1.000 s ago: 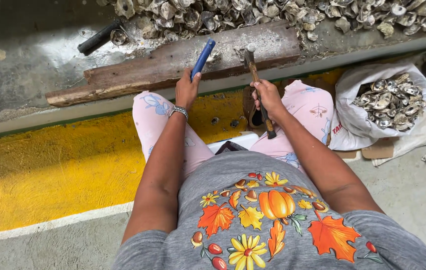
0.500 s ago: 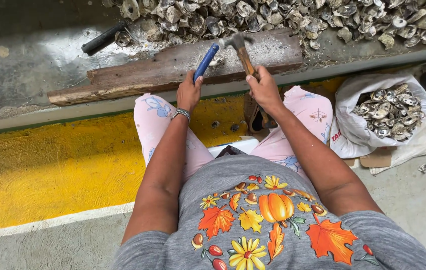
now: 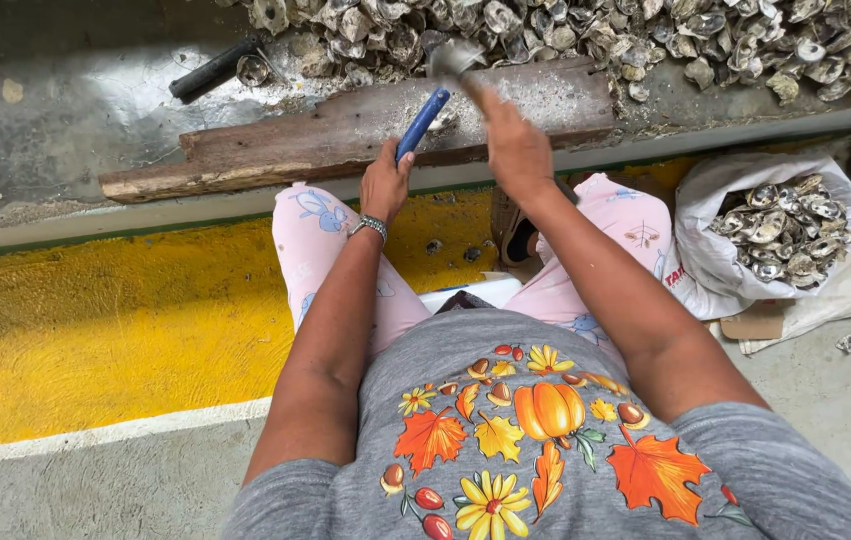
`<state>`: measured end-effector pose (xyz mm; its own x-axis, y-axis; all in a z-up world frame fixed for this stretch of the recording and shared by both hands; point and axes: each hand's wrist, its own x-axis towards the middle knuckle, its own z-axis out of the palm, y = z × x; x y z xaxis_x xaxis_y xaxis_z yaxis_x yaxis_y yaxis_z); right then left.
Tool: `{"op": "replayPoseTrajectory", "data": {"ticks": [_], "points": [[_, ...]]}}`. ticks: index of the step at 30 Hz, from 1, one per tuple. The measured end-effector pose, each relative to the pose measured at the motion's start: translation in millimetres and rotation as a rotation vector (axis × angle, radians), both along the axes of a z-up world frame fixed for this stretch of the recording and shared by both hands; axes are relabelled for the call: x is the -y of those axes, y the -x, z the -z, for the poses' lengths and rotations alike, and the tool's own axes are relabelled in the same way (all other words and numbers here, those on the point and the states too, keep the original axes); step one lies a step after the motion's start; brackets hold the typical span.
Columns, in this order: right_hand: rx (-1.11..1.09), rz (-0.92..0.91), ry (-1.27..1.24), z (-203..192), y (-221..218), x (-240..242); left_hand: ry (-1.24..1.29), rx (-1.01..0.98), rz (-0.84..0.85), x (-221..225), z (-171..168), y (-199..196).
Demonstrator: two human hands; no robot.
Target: Shucking a pile of oysters using a hammer and a shucking tool.
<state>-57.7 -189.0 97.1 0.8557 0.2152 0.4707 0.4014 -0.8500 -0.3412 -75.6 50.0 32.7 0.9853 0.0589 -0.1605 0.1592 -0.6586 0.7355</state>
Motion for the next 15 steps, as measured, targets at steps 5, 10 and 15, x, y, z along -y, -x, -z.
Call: {"op": "replayPoseTrajectory", "data": {"ticks": [5, 10, 15], "points": [[-0.321, 0.1, 0.142, 28.9, -11.1, 9.2, -0.048, -0.027, 0.015, 0.0, -5.0, 4.5], [-0.021, 0.069, -0.265, -7.3, -7.8, 9.9, -0.027, -0.026, 0.0, 0.8, -10.6, 2.0], [-0.21, 0.04, -0.044, -4.0, 9.5, 4.4, -0.056, -0.02, 0.01, 3.0, -9.2, 1.4]]}}
